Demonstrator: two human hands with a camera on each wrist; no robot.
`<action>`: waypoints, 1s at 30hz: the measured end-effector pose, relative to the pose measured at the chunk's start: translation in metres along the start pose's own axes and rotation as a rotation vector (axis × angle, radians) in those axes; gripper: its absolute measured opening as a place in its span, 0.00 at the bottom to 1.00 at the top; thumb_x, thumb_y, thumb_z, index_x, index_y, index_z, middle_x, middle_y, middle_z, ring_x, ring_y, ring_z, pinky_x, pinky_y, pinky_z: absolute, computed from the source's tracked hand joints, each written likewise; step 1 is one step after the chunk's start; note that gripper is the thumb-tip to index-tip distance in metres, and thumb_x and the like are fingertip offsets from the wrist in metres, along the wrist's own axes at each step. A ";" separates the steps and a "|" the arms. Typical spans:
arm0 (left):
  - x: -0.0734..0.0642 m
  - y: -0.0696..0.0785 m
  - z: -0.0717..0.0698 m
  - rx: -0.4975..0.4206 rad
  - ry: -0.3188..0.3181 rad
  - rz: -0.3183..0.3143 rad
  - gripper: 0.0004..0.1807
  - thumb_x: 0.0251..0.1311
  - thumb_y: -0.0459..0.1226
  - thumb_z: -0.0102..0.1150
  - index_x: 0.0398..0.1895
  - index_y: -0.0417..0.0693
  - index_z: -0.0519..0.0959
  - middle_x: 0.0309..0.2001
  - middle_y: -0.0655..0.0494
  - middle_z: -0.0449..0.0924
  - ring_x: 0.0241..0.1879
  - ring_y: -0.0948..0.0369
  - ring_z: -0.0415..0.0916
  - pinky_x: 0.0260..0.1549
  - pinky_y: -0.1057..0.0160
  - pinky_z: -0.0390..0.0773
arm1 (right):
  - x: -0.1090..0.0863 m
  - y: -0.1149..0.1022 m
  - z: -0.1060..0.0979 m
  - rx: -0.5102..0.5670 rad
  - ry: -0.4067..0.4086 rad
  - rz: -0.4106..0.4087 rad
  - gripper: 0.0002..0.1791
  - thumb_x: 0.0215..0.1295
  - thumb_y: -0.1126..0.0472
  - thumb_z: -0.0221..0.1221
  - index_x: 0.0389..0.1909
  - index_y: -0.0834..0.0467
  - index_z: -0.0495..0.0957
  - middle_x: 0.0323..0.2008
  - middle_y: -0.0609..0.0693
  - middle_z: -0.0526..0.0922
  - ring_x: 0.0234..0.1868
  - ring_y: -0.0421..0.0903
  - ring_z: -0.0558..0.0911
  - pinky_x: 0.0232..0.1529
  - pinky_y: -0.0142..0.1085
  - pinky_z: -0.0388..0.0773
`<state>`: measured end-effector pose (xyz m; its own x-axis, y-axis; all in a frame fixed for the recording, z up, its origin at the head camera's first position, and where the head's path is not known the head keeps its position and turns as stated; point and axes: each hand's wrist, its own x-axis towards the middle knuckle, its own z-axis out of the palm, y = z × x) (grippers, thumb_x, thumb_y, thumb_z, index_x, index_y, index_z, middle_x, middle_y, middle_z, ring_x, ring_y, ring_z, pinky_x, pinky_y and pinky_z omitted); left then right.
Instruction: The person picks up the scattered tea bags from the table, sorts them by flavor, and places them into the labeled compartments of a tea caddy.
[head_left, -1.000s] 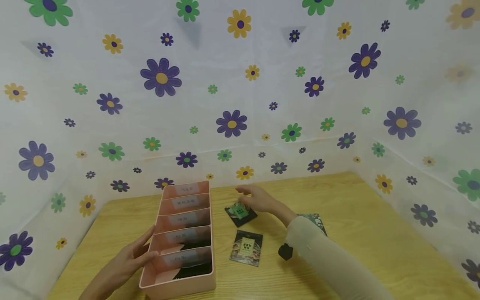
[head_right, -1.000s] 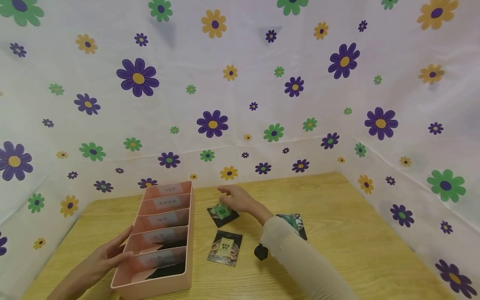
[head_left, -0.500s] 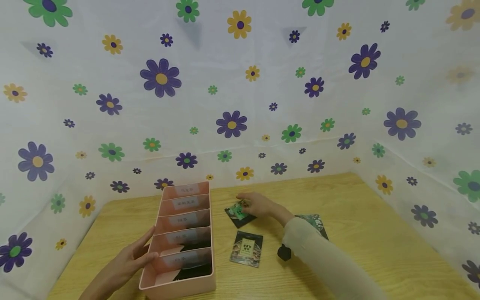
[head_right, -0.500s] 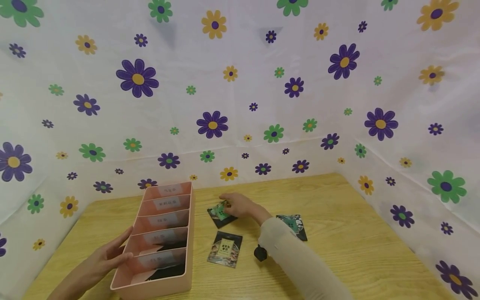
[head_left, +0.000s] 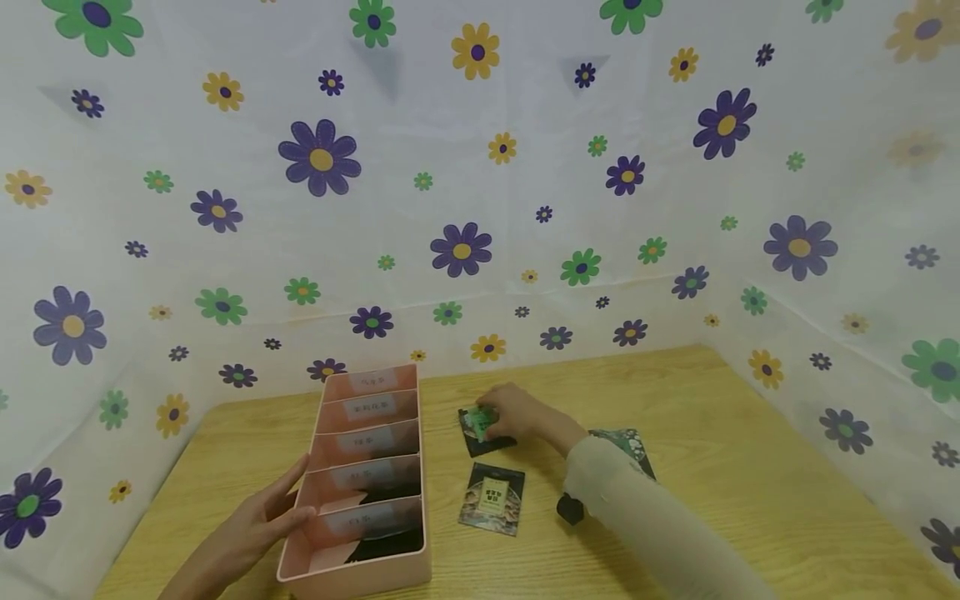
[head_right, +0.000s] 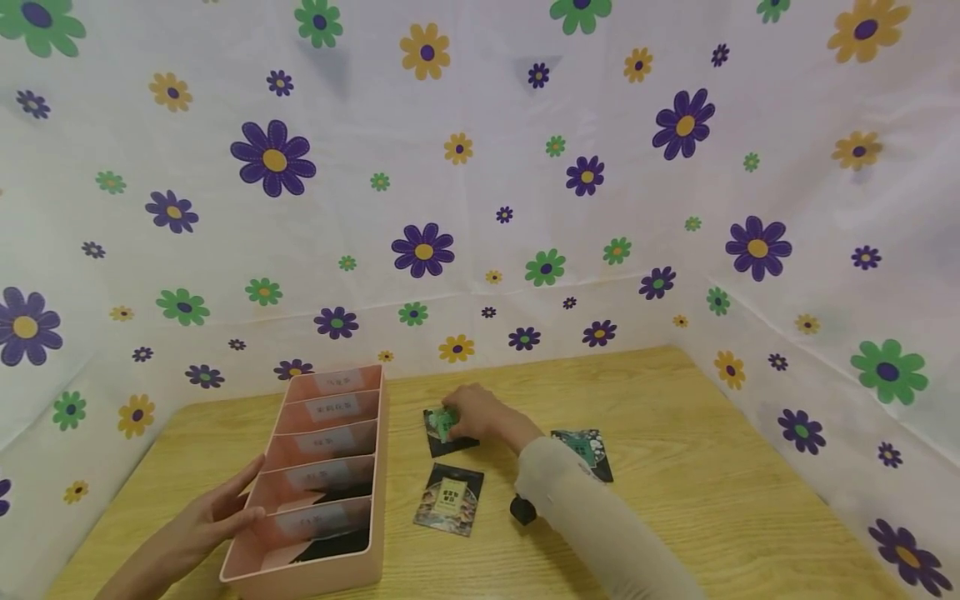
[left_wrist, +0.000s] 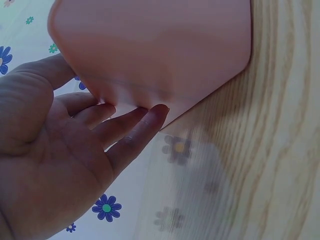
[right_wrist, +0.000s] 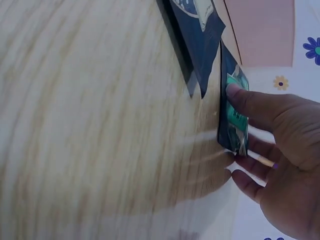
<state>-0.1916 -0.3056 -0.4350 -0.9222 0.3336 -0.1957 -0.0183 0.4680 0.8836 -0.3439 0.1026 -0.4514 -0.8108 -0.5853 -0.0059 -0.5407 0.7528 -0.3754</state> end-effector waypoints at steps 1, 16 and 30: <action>0.000 0.000 0.000 0.000 0.000 -0.001 0.42 0.80 0.43 0.51 0.84 0.42 0.40 0.80 0.30 0.42 0.74 0.31 0.54 0.61 0.47 0.77 | 0.000 0.001 0.000 0.008 0.002 0.016 0.33 0.64 0.57 0.73 0.65 0.67 0.76 0.59 0.61 0.80 0.59 0.57 0.79 0.62 0.49 0.76; 0.001 -0.001 0.000 0.002 0.001 -0.011 0.43 0.79 0.44 0.52 0.84 0.42 0.40 0.80 0.29 0.41 0.74 0.29 0.52 0.63 0.42 0.74 | -0.011 0.028 0.003 0.245 0.151 0.131 0.23 0.65 0.69 0.68 0.61 0.62 0.81 0.57 0.60 0.84 0.56 0.58 0.83 0.54 0.49 0.82; 0.001 -0.002 -0.001 0.020 0.012 -0.021 0.43 0.79 0.44 0.53 0.84 0.43 0.40 0.80 0.30 0.41 0.74 0.29 0.53 0.63 0.42 0.74 | -0.027 0.039 -0.012 0.355 0.218 0.178 0.18 0.68 0.70 0.63 0.58 0.61 0.84 0.55 0.60 0.86 0.49 0.52 0.87 0.49 0.44 0.85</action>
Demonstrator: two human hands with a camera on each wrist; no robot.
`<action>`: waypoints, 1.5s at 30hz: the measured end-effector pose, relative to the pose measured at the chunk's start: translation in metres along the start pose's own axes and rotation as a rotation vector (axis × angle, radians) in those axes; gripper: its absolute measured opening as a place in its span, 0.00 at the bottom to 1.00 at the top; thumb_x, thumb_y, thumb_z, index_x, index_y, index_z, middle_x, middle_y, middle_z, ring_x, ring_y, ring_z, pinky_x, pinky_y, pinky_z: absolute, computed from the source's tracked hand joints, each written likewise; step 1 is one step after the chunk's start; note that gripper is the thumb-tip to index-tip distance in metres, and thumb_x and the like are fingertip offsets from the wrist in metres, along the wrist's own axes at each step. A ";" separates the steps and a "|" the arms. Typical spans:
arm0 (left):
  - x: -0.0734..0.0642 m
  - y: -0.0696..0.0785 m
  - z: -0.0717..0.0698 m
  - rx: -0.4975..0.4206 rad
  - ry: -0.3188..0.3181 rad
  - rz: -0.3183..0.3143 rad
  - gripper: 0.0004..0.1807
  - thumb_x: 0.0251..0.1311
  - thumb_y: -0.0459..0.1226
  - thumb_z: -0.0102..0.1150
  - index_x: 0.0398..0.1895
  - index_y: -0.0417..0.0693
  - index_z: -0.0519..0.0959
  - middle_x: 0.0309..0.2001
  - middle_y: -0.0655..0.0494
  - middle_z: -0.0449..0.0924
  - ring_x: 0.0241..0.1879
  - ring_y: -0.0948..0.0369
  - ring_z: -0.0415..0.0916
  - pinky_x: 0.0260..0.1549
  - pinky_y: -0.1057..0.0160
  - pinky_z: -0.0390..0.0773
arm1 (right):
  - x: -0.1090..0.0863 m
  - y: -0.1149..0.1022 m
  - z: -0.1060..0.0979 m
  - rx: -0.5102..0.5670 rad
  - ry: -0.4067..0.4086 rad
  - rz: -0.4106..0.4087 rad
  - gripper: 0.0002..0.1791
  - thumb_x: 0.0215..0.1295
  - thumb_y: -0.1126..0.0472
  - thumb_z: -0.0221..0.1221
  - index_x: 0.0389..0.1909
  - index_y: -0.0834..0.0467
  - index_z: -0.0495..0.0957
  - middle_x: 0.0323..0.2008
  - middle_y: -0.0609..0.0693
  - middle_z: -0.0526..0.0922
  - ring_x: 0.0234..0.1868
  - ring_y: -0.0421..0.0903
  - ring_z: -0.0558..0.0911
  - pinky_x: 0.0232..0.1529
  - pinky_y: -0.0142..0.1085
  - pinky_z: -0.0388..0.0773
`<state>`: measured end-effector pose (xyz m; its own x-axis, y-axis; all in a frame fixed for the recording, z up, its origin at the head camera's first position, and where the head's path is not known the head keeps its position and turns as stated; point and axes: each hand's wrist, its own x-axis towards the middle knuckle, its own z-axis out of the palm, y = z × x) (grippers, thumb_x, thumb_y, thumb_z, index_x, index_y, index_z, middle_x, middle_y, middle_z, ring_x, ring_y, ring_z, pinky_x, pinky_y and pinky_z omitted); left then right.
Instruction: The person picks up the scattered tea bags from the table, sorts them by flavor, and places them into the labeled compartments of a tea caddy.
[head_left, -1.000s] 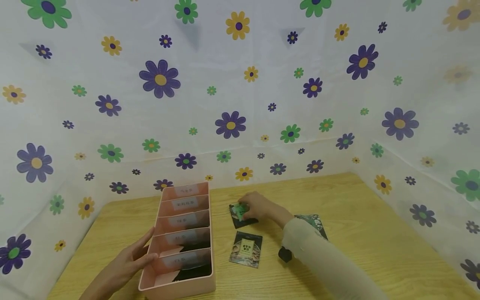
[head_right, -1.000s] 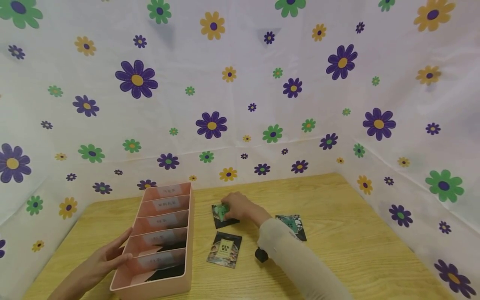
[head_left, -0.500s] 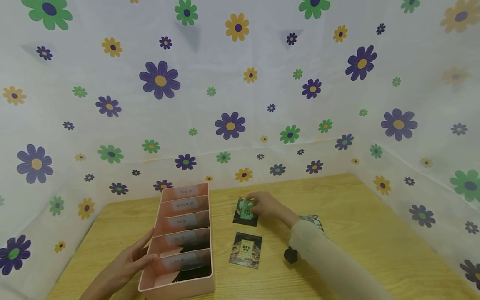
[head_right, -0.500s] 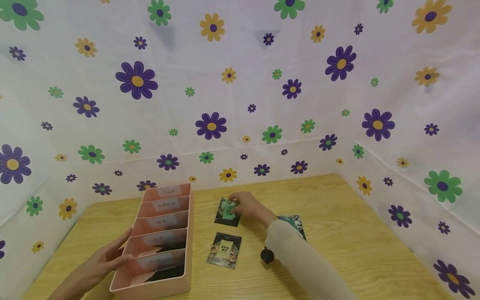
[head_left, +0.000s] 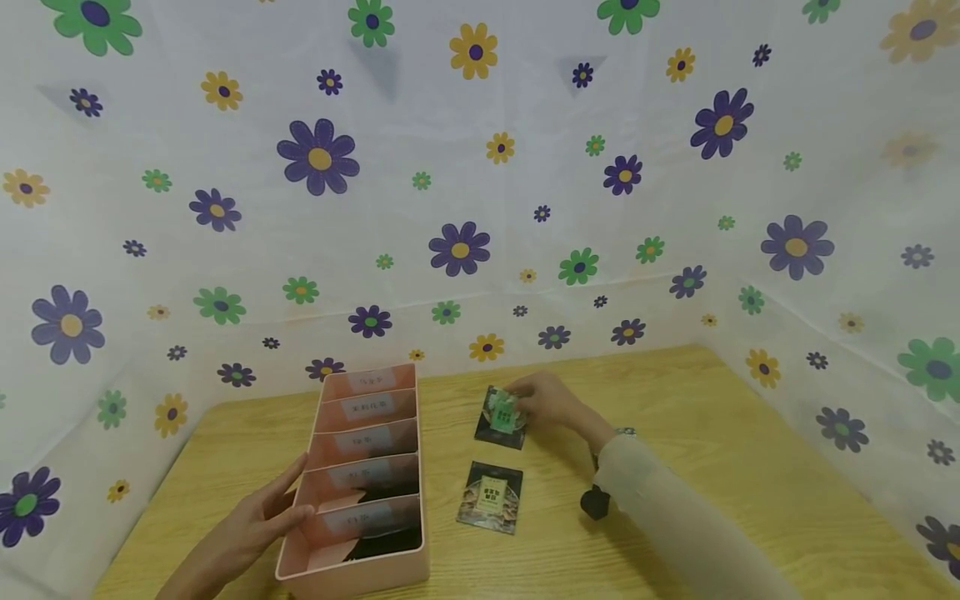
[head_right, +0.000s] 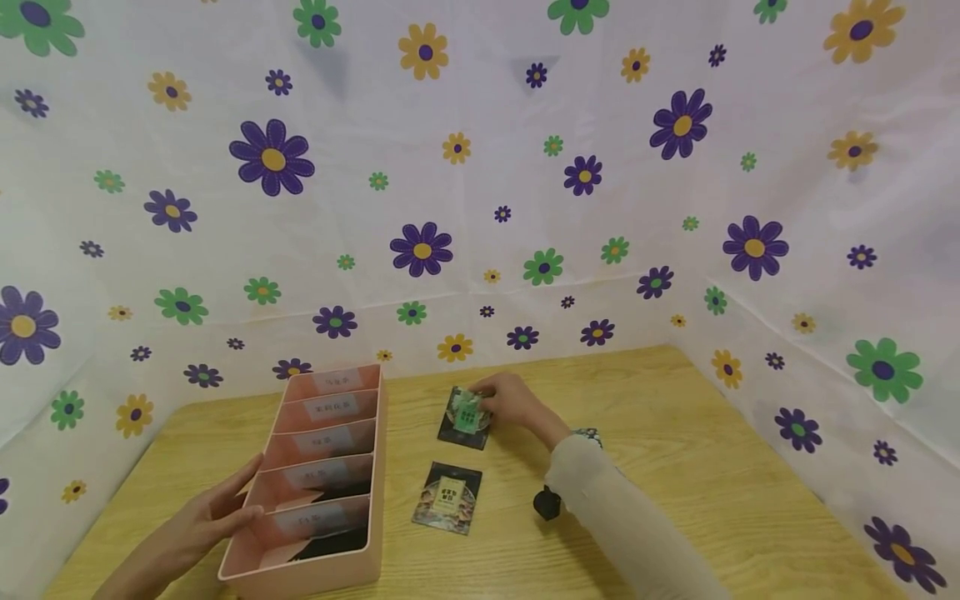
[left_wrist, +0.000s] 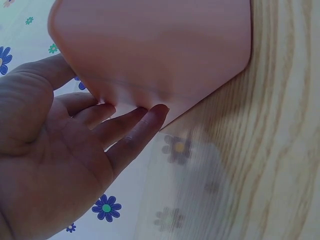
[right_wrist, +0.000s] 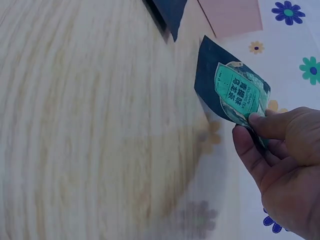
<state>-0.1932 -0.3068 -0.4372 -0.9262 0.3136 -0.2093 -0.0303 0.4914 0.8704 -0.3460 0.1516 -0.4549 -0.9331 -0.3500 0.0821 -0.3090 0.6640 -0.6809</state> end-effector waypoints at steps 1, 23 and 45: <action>0.000 0.000 0.000 0.002 0.001 -0.001 0.43 0.79 0.45 0.53 0.84 0.43 0.41 0.80 0.30 0.41 0.74 0.29 0.53 0.63 0.42 0.74 | -0.001 0.000 -0.001 0.021 0.001 0.007 0.18 0.68 0.71 0.63 0.58 0.61 0.84 0.55 0.60 0.86 0.46 0.50 0.87 0.47 0.43 0.85; -0.002 -0.003 -0.002 -0.019 -0.025 0.027 0.43 0.80 0.43 0.51 0.84 0.41 0.38 0.80 0.30 0.38 0.75 0.30 0.51 0.61 0.47 0.77 | -0.007 -0.032 -0.024 0.125 0.041 -0.082 0.16 0.72 0.69 0.61 0.57 0.68 0.82 0.48 0.63 0.88 0.30 0.52 0.88 0.36 0.45 0.87; -0.002 0.003 -0.002 -0.029 -0.020 0.017 0.43 0.80 0.44 0.52 0.84 0.44 0.40 0.81 0.32 0.38 0.76 0.31 0.50 0.63 0.44 0.75 | 0.001 -0.069 -0.028 0.132 0.011 -0.188 0.16 0.74 0.66 0.61 0.59 0.67 0.82 0.47 0.60 0.88 0.28 0.44 0.87 0.34 0.35 0.86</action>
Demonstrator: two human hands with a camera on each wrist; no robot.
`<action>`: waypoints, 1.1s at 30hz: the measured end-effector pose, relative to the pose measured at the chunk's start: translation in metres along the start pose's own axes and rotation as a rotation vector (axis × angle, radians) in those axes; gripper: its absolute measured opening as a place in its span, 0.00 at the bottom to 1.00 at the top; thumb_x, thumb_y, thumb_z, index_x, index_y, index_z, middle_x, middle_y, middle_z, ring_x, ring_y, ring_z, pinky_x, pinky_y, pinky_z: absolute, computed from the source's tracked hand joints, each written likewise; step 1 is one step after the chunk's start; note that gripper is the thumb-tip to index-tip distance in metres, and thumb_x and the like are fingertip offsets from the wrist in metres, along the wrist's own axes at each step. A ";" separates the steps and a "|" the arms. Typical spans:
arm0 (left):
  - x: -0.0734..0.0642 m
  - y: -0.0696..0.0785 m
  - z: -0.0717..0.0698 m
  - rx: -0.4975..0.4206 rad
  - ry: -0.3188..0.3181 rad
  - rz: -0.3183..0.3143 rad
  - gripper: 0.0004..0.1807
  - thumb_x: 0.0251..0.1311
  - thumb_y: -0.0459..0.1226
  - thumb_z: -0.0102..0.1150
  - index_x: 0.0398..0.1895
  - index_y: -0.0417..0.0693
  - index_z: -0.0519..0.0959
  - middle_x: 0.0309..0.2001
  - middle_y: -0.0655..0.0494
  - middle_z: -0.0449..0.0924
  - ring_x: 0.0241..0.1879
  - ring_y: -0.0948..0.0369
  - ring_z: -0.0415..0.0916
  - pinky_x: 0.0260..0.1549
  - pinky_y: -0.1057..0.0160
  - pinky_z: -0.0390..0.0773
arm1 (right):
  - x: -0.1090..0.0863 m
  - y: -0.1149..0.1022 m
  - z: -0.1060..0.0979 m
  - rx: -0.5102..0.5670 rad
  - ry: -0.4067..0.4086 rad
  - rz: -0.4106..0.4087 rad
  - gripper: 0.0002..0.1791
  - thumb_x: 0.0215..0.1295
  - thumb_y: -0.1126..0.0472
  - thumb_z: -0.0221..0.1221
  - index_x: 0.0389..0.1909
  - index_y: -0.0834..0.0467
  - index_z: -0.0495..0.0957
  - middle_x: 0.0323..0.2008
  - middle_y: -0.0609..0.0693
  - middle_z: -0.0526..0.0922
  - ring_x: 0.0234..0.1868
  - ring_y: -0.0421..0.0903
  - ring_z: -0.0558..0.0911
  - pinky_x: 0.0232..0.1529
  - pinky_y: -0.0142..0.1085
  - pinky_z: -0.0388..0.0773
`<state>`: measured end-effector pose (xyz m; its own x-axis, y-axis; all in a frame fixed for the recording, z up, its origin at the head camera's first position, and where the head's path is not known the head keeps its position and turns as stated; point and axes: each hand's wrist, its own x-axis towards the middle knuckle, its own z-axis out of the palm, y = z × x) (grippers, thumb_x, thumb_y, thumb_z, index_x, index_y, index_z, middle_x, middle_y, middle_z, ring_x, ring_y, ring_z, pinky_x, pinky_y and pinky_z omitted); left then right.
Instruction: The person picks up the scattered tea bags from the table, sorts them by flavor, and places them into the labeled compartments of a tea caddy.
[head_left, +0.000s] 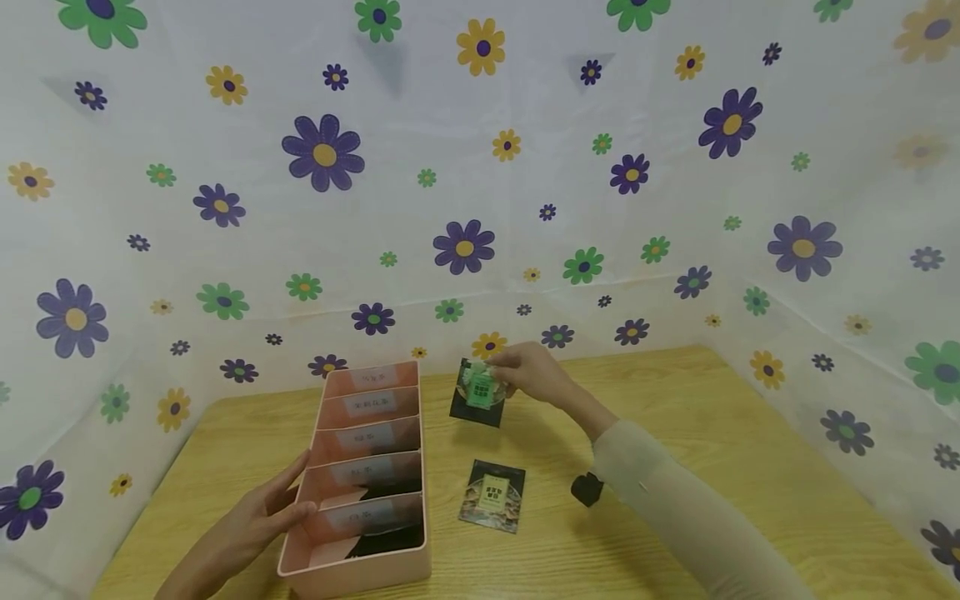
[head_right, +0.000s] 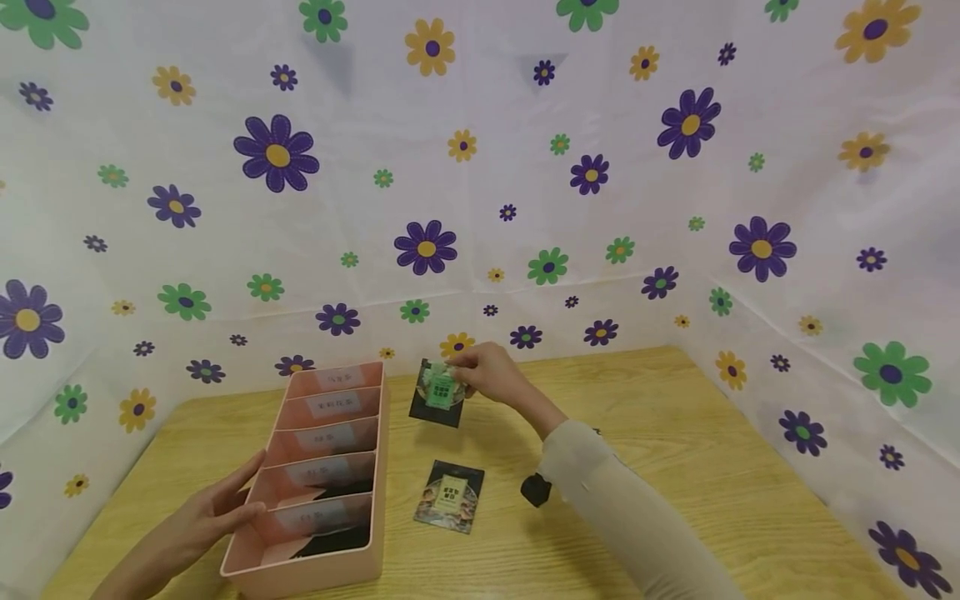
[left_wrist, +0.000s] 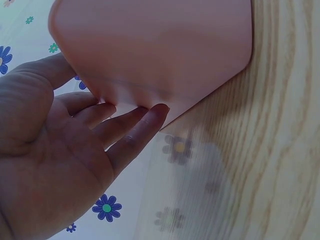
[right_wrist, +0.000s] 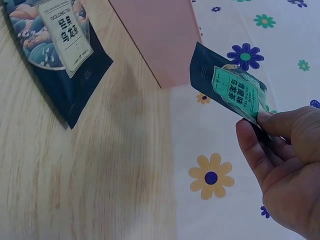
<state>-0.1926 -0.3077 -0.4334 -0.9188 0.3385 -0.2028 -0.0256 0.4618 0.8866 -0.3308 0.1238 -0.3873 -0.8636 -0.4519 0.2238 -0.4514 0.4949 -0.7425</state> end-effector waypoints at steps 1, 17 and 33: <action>0.000 0.000 0.000 0.001 0.002 -0.002 0.43 0.79 0.44 0.52 0.85 0.44 0.40 0.81 0.32 0.38 0.75 0.31 0.50 0.63 0.43 0.74 | 0.001 -0.002 0.000 -0.001 -0.001 -0.003 0.16 0.74 0.66 0.61 0.59 0.67 0.82 0.47 0.60 0.88 0.28 0.45 0.87 0.34 0.35 0.86; -0.001 -0.001 0.000 0.021 0.006 0.019 0.42 0.79 0.43 0.52 0.84 0.42 0.40 0.81 0.31 0.39 0.75 0.30 0.52 0.62 0.45 0.75 | 0.036 -0.029 0.016 0.026 0.078 -0.016 0.13 0.75 0.67 0.60 0.54 0.66 0.85 0.36 0.55 0.89 0.29 0.54 0.88 0.31 0.35 0.85; -0.001 -0.002 -0.001 0.022 0.003 0.018 0.42 0.79 0.43 0.52 0.84 0.43 0.41 0.81 0.32 0.40 0.75 0.31 0.53 0.62 0.48 0.76 | 0.065 -0.061 0.040 0.011 0.199 -0.052 0.10 0.74 0.65 0.61 0.50 0.64 0.87 0.41 0.57 0.90 0.30 0.48 0.88 0.21 0.28 0.72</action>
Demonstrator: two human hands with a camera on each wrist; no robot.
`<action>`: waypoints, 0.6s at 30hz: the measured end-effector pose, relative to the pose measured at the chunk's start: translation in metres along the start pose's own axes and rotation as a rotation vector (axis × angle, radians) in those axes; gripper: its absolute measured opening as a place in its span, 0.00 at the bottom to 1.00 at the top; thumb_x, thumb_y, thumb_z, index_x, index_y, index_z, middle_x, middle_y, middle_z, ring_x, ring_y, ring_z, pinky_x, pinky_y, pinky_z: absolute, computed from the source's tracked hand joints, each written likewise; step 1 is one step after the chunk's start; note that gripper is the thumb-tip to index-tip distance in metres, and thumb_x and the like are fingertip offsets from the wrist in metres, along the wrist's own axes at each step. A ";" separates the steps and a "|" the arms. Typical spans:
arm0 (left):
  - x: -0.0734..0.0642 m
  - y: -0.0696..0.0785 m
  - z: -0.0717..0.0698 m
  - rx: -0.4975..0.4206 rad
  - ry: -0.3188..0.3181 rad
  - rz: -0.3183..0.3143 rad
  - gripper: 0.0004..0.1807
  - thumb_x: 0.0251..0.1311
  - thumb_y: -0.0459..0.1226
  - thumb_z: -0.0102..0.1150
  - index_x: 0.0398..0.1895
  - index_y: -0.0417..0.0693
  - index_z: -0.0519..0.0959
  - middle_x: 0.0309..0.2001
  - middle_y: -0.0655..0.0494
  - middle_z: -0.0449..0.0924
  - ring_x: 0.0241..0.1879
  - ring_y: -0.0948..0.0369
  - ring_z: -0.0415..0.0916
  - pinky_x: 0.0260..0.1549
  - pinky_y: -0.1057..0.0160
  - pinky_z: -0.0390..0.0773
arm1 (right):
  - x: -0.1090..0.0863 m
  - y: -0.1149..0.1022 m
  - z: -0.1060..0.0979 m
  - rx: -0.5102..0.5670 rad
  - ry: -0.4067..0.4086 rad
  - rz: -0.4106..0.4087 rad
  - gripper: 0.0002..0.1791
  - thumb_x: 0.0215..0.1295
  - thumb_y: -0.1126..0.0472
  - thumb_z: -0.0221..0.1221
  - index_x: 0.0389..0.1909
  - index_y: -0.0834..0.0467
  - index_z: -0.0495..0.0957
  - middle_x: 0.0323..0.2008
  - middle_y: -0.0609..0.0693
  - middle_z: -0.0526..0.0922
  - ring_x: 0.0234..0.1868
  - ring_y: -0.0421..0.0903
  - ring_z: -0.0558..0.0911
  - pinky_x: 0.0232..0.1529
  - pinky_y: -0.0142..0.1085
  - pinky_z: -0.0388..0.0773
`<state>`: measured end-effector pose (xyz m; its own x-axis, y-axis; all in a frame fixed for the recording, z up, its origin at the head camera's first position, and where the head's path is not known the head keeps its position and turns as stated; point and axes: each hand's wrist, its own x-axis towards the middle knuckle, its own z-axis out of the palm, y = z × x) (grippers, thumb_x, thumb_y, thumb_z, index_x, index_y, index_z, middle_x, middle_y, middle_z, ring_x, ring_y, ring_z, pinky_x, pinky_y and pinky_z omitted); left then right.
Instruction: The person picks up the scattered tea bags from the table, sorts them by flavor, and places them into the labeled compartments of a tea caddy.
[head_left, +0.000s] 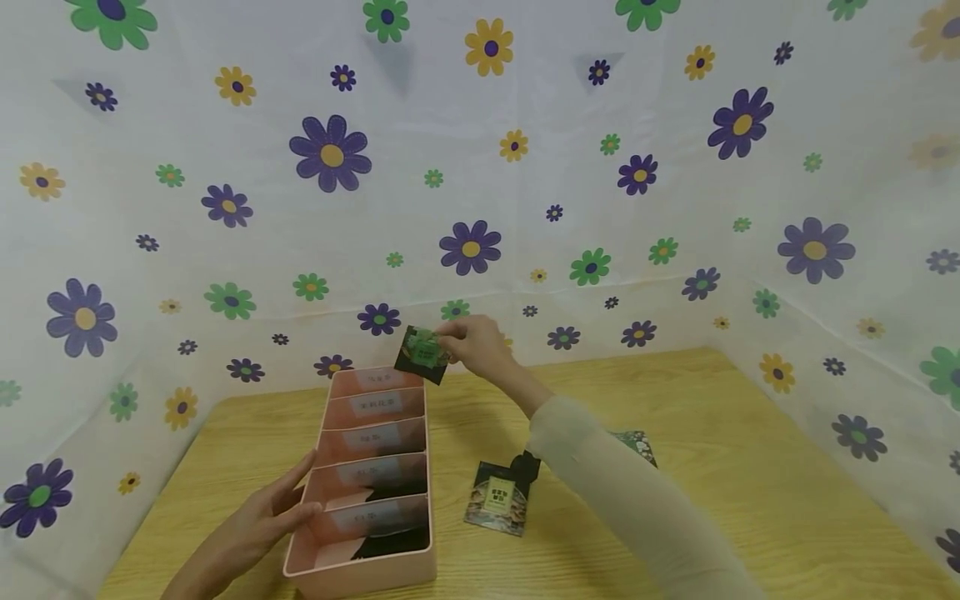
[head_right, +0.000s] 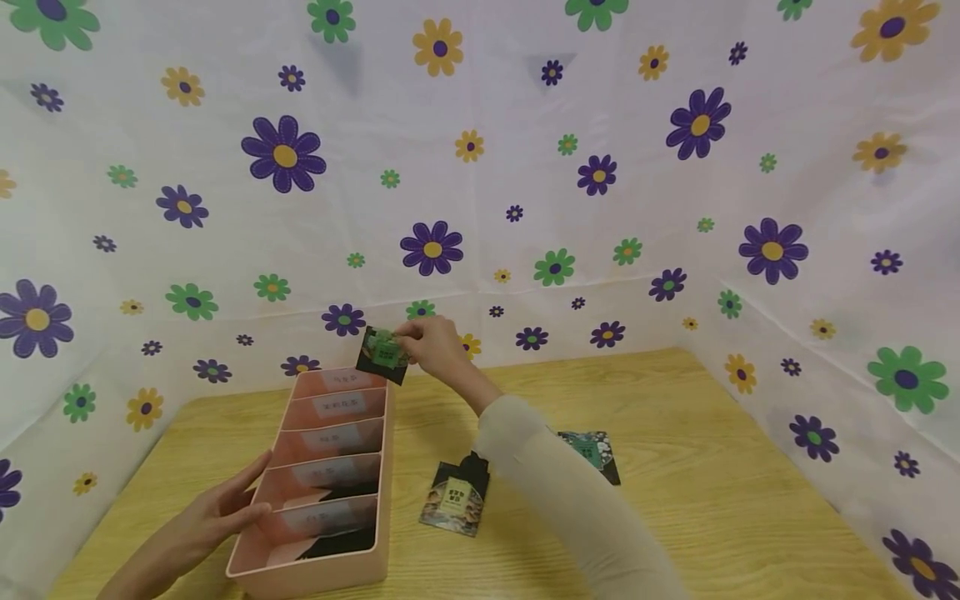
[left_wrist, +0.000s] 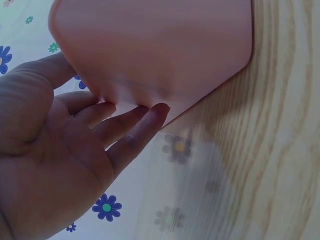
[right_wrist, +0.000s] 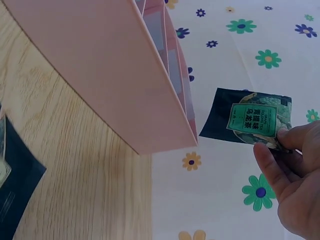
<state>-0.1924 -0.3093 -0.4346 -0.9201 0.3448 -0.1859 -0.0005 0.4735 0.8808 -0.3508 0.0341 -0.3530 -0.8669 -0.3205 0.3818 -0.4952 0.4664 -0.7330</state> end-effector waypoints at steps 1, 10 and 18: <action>0.000 0.000 0.000 -0.003 -0.001 0.000 0.42 0.79 0.43 0.52 0.84 0.43 0.41 0.81 0.32 0.40 0.75 0.31 0.53 0.62 0.48 0.76 | 0.001 -0.001 0.003 0.000 0.004 -0.008 0.10 0.74 0.65 0.61 0.49 0.64 0.87 0.41 0.57 0.90 0.30 0.49 0.89 0.22 0.28 0.73; 0.000 0.001 0.001 -0.014 -0.004 -0.006 0.42 0.80 0.43 0.52 0.84 0.41 0.40 0.81 0.33 0.37 0.76 0.31 0.49 0.64 0.45 0.74 | 0.009 -0.010 0.027 -0.003 0.055 -0.099 0.08 0.74 0.67 0.61 0.46 0.62 0.88 0.38 0.55 0.89 0.33 0.46 0.88 0.32 0.29 0.80; 0.000 0.002 0.001 -0.016 -0.002 -0.001 0.42 0.79 0.43 0.52 0.84 0.41 0.40 0.81 0.33 0.37 0.76 0.31 0.48 0.64 0.44 0.73 | 0.006 -0.007 0.049 -0.081 0.009 -0.138 0.09 0.74 0.68 0.59 0.45 0.62 0.88 0.38 0.53 0.90 0.19 0.37 0.70 0.23 0.28 0.67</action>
<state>-0.1917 -0.3080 -0.4333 -0.9191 0.3464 -0.1875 -0.0074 0.4608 0.8875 -0.3492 -0.0113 -0.3731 -0.7904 -0.3787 0.4815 -0.6126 0.4836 -0.6252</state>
